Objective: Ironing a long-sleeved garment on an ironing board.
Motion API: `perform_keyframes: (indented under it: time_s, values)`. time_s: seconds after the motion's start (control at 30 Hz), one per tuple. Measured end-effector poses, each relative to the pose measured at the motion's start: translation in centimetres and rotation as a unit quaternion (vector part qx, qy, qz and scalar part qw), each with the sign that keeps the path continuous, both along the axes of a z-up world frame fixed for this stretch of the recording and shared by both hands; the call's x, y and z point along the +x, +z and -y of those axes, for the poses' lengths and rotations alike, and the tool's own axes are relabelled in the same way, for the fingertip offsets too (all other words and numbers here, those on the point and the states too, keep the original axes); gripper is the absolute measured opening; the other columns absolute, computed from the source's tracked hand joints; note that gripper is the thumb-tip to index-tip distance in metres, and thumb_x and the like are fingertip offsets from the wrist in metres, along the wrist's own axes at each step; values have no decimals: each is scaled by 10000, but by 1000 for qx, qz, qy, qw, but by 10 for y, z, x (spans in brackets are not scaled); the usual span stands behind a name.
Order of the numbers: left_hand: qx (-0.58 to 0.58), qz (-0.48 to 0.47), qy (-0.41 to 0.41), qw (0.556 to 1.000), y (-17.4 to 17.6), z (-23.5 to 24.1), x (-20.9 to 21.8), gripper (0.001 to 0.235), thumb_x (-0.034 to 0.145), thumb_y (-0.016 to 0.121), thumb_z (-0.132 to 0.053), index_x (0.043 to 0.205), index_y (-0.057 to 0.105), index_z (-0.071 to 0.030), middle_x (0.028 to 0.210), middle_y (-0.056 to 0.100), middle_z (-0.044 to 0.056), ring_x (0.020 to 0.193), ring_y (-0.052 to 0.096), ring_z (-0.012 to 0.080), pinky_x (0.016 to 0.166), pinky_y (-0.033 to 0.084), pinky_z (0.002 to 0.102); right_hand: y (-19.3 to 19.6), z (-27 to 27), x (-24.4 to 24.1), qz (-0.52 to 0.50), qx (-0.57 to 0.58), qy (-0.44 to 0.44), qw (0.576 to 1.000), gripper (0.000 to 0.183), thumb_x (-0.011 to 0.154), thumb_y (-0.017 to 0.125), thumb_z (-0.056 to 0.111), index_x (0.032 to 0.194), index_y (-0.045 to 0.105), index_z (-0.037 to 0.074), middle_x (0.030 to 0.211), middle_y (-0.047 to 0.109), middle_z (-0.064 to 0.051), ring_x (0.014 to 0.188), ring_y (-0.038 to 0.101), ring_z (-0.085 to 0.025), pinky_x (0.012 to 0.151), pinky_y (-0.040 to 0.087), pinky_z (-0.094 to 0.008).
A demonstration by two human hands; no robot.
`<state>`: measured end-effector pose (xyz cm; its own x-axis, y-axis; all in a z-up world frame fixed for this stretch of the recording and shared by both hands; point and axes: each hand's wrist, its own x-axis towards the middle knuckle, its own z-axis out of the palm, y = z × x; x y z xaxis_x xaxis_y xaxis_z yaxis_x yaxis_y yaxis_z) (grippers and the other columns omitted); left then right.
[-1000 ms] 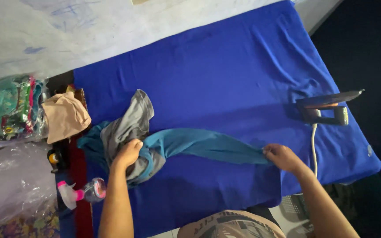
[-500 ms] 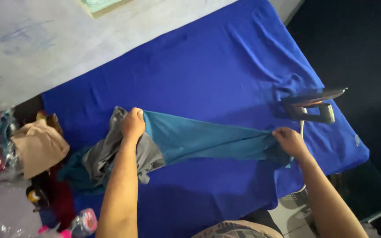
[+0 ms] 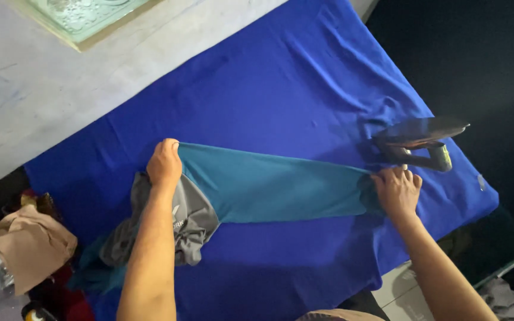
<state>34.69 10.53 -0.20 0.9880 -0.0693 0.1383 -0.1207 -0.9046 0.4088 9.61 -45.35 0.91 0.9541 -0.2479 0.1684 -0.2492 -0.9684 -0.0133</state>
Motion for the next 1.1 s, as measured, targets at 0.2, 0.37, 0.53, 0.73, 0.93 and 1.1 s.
perform_keyframes:
  time_s: [0.2,0.37,0.53,0.73,0.93,1.1]
  values:
    - [85,7,-10,996,-49,-2,20,128,1062,602,-297,1066,670,-188,1036,701,104,983,674,367,813,522,513,9,-13,-5,50,-60,-37,996,405,916,764,422,1200,687,143,1165,648,-83,1145,581,-309,1014,390,-467]
    - [132,140,-6,981,10,44,-15,203,960,671,-280,1140,676,-187,1052,682,86,1007,641,338,876,449,517,3,-19,-46,100,21,-111,988,539,947,749,371,1365,609,62,1272,637,-156,1212,572,-375,1030,399,-500]
    - [75,44,-88,992,5,116,-94,253,1006,652,-338,1211,656,-190,1161,655,81,1122,602,326,971,423,546,6,-29,-73,56,155,-245,955,532,1019,706,397,1347,581,-2,1134,690,-188,1092,648,-408,958,477,-523]
    - [87,52,-88,991,-4,142,-126,696,927,624,-538,1469,514,-116,1535,442,241,1422,392,442,1113,227,711,7,-22,-78,-14,167,-266,949,634,917,760,532,1243,597,13,1082,733,-200,1017,707,-403,872,537,-513]
    - [70,25,-104,992,-19,120,-116,753,951,614,-539,1530,463,-82,1593,379,262,1476,340,453,1174,223,685,7,-4,-84,-78,220,-269,934,686,864,770,534,1281,578,24,1092,735,-215,1034,701,-417,867,536,-516]
    - [63,65,-78,993,-32,82,-104,557,1012,640,-362,1490,547,-91,1560,479,223,1417,452,420,1159,344,608,-1,2,-85,-94,243,-262,929,542,897,751,480,1237,627,76,1130,760,-174,1087,710,-387,913,538,-499]
